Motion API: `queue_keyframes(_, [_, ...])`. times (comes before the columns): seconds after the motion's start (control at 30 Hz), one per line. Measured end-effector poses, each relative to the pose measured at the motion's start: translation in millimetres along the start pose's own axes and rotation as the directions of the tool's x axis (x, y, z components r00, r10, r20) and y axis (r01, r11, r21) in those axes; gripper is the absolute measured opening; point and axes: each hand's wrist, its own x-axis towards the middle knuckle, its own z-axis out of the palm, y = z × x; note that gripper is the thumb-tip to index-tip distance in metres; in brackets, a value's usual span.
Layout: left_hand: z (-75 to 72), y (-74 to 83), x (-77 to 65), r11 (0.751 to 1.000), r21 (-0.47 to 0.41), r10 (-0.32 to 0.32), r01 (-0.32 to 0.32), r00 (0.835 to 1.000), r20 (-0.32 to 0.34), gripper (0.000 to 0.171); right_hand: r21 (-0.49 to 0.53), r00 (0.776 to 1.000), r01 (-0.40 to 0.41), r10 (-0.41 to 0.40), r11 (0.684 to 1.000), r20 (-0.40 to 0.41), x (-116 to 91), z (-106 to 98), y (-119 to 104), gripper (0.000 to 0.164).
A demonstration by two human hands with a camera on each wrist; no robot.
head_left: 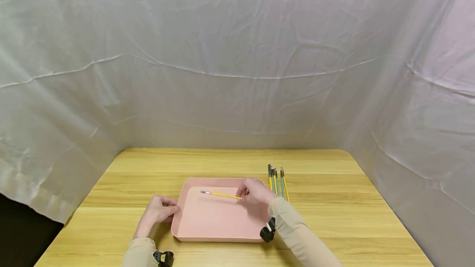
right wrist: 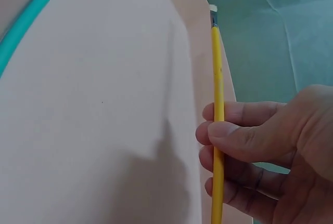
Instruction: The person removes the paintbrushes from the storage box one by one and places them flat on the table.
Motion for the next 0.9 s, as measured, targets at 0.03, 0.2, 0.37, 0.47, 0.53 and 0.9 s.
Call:
queue_keyframes(0.03, [0.1, -0.1, 0.1, 1.000, -0.001, 0.001, -0.001, 1.000, 0.002, 0.023, 0.007, 1.000, 0.005, -0.005, 1.000, -0.001, -2, -1, 1, 0.023])
queue_keyframes(0.2, [0.1, -0.1, 0.5, 1.000, 0.009, 0.000, 0.000, 1.000, -0.005, 0.022, 0.033, 0.998, 0.056, -0.055, 0.998, -0.014, -8, -2, 6, 0.022])
queue_keyframes(0.37, [-0.2, 0.0, 0.5, 1.000, 0.014, 0.000, 0.000, 1.000, -0.003, 0.022, 0.049, 0.997, 0.083, -0.083, 0.995, -0.006, -12, -3, 9, 0.025])
queue_keyframes(0.47, [-0.3, -0.2, 0.2, 1.000, 0.007, -0.005, 0.005, 1.000, -0.002, 0.022, 0.073, 0.996, 0.089, -0.089, 0.993, 0.000, -15, -4, 9, 0.027])
queue_keyframes(0.53, [-0.2, -0.7, 0.3, 1.000, 0.008, -0.006, 0.006, 1.000, -0.003, 0.022, 0.096, 0.997, 0.075, -0.076, 0.993, 0.008, -17, -4, 10, 0.029])
queue_keyframes(0.9, [-0.2, -2.7, 0.2, 1.000, 0.016, -0.011, 0.011, 1.000, -0.011, 0.022, 0.254, 0.997, 0.025, -0.007, 0.967, -0.073, -34, -2, 21, 0.018])
